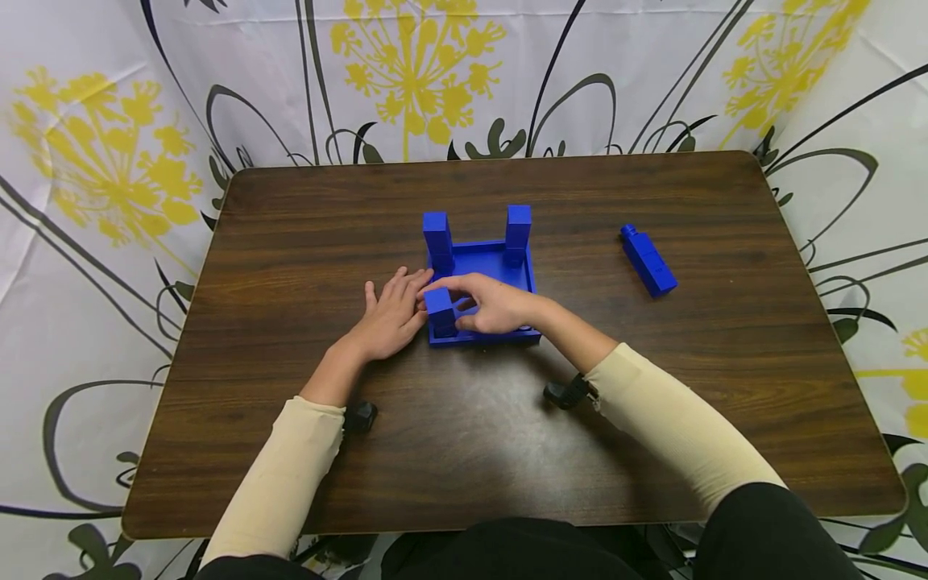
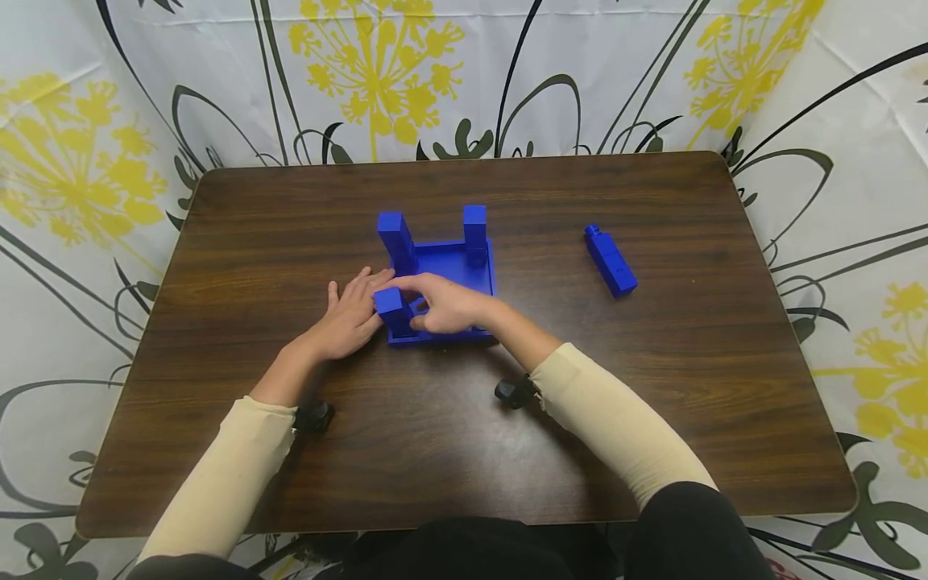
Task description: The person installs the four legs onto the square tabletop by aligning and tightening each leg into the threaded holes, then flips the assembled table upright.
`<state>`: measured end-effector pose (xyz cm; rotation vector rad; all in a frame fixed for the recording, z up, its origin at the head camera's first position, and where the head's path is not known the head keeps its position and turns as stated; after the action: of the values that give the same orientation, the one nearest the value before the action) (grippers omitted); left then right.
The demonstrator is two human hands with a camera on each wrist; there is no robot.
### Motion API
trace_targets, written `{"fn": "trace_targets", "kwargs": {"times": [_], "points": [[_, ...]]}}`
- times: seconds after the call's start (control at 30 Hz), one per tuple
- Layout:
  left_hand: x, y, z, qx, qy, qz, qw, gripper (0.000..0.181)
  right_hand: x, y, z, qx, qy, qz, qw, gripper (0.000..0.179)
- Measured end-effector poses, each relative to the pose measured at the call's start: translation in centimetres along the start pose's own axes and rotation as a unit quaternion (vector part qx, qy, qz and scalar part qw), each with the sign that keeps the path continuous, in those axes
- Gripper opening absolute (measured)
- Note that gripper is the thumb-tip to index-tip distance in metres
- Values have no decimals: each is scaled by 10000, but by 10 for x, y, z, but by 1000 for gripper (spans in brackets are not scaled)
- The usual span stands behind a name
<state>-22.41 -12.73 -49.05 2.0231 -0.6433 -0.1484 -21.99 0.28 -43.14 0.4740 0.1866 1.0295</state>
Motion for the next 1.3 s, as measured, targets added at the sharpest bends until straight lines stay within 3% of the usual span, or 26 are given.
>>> {"fn": "trace_targets", "kwargs": {"times": [0.53,1.3], "points": [[1,-1,1,13,58,28,10000,59,1,1,-2,-106,-168,43,9998,62],[-2,-2,3,8,120,68,9999,60,1,7,1,680,-174,-877,9937,51]]}}
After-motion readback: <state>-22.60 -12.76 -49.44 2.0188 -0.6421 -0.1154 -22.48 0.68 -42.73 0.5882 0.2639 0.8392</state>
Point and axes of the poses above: each hand's wrist, its own x-axis away from the middle knuckle, its own y-axis out of the back of the hand, z = x × y, the point moved 8 cm from there along -x, towards the middle knuckle, and after that the axes turned 5 degrees about x, right-handed, at the moved point
